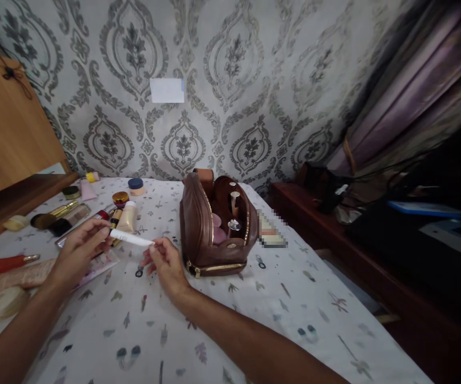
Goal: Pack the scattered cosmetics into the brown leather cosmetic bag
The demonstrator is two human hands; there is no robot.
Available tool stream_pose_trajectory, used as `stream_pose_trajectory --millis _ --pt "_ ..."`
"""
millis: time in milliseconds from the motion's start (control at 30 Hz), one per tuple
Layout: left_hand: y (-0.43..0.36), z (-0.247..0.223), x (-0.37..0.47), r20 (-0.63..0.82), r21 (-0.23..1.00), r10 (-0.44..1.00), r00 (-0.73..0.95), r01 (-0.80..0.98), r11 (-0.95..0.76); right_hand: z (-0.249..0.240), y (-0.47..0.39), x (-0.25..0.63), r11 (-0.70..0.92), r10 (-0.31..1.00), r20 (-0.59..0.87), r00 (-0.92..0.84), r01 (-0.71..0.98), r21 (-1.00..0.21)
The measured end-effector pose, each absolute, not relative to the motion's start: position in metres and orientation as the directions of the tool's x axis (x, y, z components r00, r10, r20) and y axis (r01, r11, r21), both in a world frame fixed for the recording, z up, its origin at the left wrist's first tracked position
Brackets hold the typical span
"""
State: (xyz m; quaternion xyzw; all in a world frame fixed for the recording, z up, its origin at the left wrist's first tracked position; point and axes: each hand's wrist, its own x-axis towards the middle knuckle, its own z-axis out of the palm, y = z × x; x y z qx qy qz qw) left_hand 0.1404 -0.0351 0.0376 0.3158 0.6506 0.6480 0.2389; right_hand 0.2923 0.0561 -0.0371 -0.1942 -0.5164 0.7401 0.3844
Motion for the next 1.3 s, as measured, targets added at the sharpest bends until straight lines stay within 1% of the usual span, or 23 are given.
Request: stream_pose_trajectory --millis 200,333,400,467,600,733,833,967,1133,1200,1300 --pt "-0.035 0.038 0.139 0.087 0.996 0.693 -0.716 0.051 -0.072 -0.035 0.055 0.294 -0.192 0.768 0.079 -0.636 -0.346 -0.918" --pt "-0.033 0.047 0.144 0.085 0.988 0.638 -0.766 -0.017 -0.153 -0.033 0.055 0.296 -0.196 0.769 0.063 -0.636 -0.330 -0.924" --pt "-0.032 0.053 0.147 0.120 0.980 0.616 -0.778 -0.005 -0.197 -0.032 0.055 0.296 -0.194 0.768 0.065 -0.637 -0.327 -0.925" --pt "-0.030 0.061 0.150 0.189 0.970 0.616 -0.765 0.050 -0.236 -0.033 0.055 0.296 -0.192 0.769 0.063 -0.636 -0.325 -0.926" --pt "-0.023 0.080 0.157 0.355 0.928 0.643 -0.679 0.171 -0.332 -0.035 0.055 0.295 -0.189 0.769 0.054 -0.637 -0.308 -0.933" --pt "-0.010 0.103 0.175 0.528 0.849 0.667 -0.526 0.320 -0.421 -0.035 0.054 0.295 -0.184 0.763 0.060 -0.644 -0.305 -0.934" --pt "0.004 0.120 0.196 0.606 0.791 0.680 -0.413 0.406 -0.458 -0.034 0.054 0.296 -0.188 0.763 0.061 -0.644 -0.311 -0.931" --pt "0.027 0.133 0.225 0.656 0.739 0.691 -0.305 0.445 -0.505 -0.034 0.054 0.295 -0.181 0.760 0.062 -0.647 -0.302 -0.936" --pt "0.058 0.135 0.251 0.659 0.733 0.711 -0.246 0.423 -0.533 -0.036 0.056 0.292 -0.154 0.761 0.072 -0.645 -0.287 -0.945" --pt "0.068 0.136 0.259 0.671 0.706 0.710 -0.216 0.478 -0.522 -0.034 0.056 0.292 -0.139 0.763 0.078 -0.642 -0.282 -0.949" --pt "0.080 0.138 0.269 0.666 0.645 0.728 -0.163 0.615 -0.453 -0.028 0.056 0.294 -0.123 0.768 0.056 -0.638 -0.233 -0.965"
